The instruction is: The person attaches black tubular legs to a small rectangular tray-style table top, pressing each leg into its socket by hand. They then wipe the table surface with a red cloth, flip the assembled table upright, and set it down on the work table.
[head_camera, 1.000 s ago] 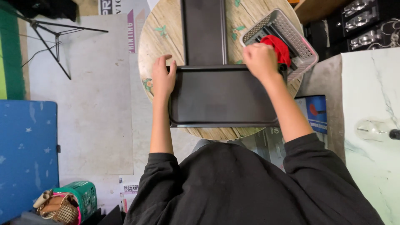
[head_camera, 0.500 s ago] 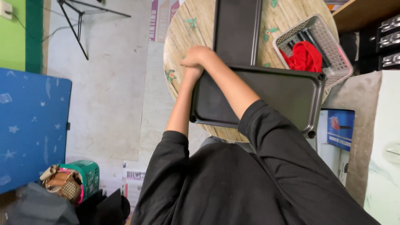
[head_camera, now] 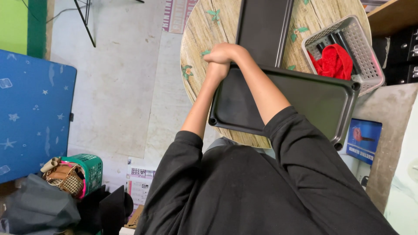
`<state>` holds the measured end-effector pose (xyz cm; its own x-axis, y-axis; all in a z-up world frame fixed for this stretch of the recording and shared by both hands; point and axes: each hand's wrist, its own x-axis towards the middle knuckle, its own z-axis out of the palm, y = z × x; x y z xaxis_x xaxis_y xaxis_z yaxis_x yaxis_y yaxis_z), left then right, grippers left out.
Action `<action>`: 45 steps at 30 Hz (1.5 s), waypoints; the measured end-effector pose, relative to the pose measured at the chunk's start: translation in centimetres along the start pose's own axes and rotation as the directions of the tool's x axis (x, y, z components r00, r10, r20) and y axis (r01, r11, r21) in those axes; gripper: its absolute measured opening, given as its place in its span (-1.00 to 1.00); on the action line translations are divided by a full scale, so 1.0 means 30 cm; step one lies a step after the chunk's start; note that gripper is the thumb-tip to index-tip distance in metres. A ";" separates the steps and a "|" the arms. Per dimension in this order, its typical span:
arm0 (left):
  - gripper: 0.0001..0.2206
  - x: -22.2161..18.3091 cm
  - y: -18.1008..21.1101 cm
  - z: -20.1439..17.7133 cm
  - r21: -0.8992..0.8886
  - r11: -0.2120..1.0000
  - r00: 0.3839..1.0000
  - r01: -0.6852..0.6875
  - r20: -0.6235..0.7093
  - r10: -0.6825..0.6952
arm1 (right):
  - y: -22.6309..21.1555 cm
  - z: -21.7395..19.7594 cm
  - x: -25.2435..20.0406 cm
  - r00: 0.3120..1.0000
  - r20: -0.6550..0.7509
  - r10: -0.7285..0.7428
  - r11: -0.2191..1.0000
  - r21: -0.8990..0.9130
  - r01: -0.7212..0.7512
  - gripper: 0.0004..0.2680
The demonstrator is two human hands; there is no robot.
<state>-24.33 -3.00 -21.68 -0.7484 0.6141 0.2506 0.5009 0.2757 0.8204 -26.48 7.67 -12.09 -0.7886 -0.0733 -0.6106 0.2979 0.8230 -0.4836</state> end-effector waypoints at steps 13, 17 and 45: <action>-0.61 -0.009 0.150 -0.108 0.061 0.978 0.980 0.201 -0.024 -0.200 | -0.111 0.055 -0.220 0.812 -0.556 -0.175 0.975 0.015 0.221 -0.75; -0.57 -0.109 0.203 -0.140 -0.028 0.970 0.968 0.242 -0.065 -0.244 | -0.138 0.111 -0.300 0.488 -0.745 -0.454 0.883 -0.304 0.357 -0.80; -0.81 -0.574 0.257 -0.073 -0.237 0.958 0.905 0.159 -0.353 -0.238 | -0.267 0.375 -0.555 0.586 -0.476 -0.656 0.725 -0.181 0.665 -0.86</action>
<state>-8.52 -13.05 -18.53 -0.9497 0.2294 0.2131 0.2578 0.1863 0.9481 -9.69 -4.04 -5.10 -0.9132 -0.3153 0.2582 -0.4060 0.6495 -0.6429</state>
